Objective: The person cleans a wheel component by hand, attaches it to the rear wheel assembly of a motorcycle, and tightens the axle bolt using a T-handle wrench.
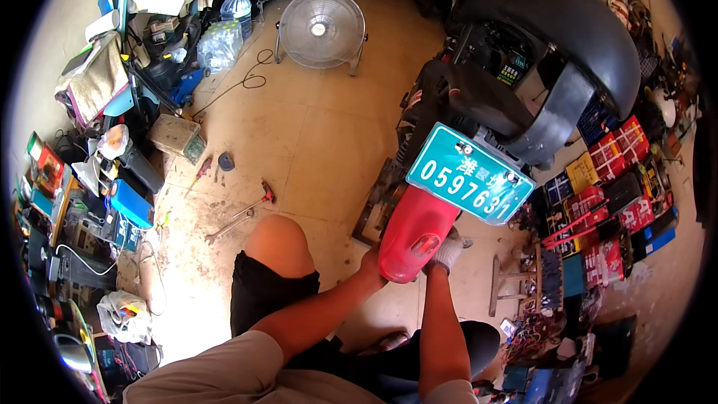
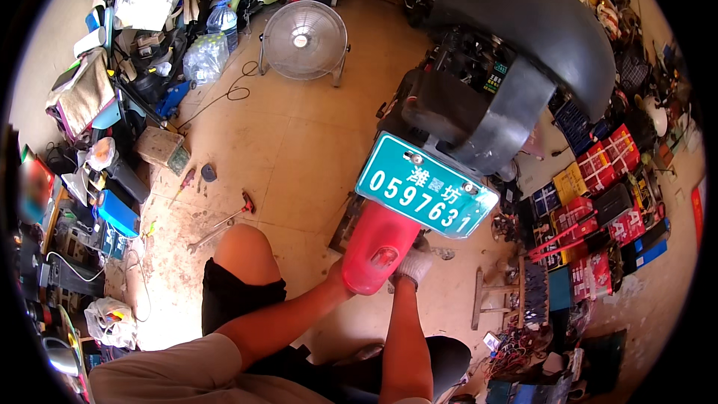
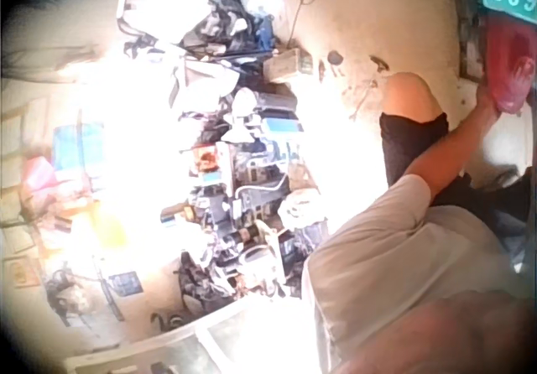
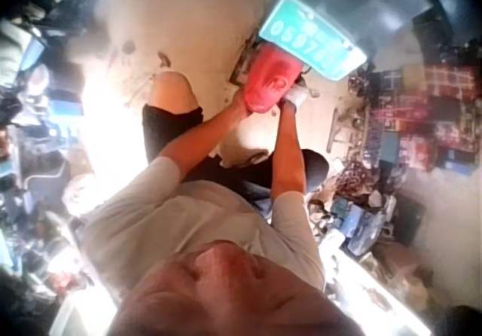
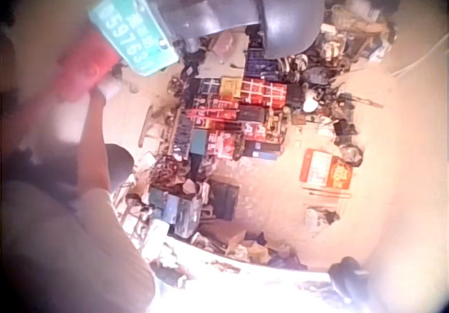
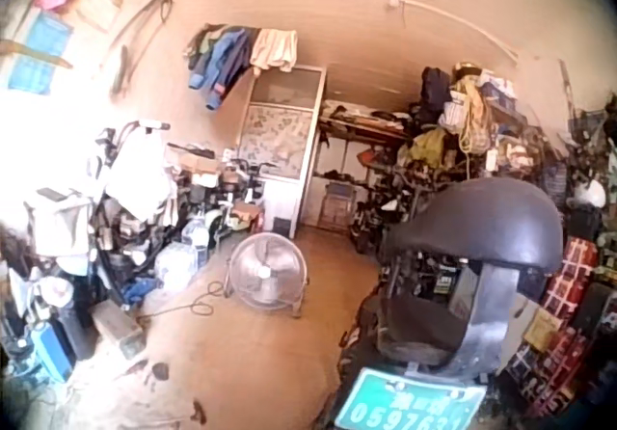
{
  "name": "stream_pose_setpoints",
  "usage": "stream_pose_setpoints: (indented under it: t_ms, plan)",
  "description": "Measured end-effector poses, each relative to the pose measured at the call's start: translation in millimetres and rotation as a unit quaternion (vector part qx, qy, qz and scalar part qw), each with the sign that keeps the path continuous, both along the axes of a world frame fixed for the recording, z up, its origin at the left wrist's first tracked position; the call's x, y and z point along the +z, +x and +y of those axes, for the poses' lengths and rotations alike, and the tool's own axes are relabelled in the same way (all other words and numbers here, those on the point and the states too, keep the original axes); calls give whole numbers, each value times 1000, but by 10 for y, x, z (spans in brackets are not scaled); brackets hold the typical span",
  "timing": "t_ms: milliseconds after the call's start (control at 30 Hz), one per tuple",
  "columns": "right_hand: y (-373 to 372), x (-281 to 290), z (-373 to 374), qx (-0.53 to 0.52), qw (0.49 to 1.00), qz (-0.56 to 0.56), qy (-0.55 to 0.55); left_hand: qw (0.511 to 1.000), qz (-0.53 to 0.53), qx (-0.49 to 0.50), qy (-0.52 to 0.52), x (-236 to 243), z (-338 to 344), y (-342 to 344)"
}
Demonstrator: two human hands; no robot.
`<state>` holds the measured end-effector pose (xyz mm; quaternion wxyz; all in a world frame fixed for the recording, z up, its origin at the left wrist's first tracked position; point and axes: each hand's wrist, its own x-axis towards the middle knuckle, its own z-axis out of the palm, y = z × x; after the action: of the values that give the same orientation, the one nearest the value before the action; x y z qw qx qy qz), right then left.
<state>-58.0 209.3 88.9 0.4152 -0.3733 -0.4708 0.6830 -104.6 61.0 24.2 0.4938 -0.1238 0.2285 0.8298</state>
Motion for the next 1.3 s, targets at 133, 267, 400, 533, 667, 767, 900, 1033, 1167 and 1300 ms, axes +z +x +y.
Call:
stream_pose_setpoints:
  t_ms: [133,267,400,533,667,767,900,1033,1167,1300]
  plan:
    - [43,-216,127,4,999,-31,18,1000,6,11,-8,62,-17,-42]
    - [225,-423,378,-5,994,-91,57,1000,13,3,12,9,76,-8]
    - [129,31,1,15,958,-269,101,1000,-10,13,21,-115,34,-109]
    - [256,226,-101,-9,977,-210,24,1000,-7,-10,-20,-136,72,-73]
    - [388,243,-81,-22,983,-179,-27,993,-1,-54,-105,-152,1,-73]
    - [420,316,-159,-32,984,-168,-49,981,29,-78,-175,-63,-146,-98]
    - [644,149,-14,-36,987,-143,-69,945,61,-109,-301,66,-216,-103]
    - [622,159,73,-17,993,-97,-70,928,122,-60,-346,-134,-355,-416]
    - [658,139,165,-64,985,-22,-159,919,170,1,-356,549,-619,-536]
    - [680,-208,312,-64,967,84,-233,897,322,93,-289,1094,-907,-882]
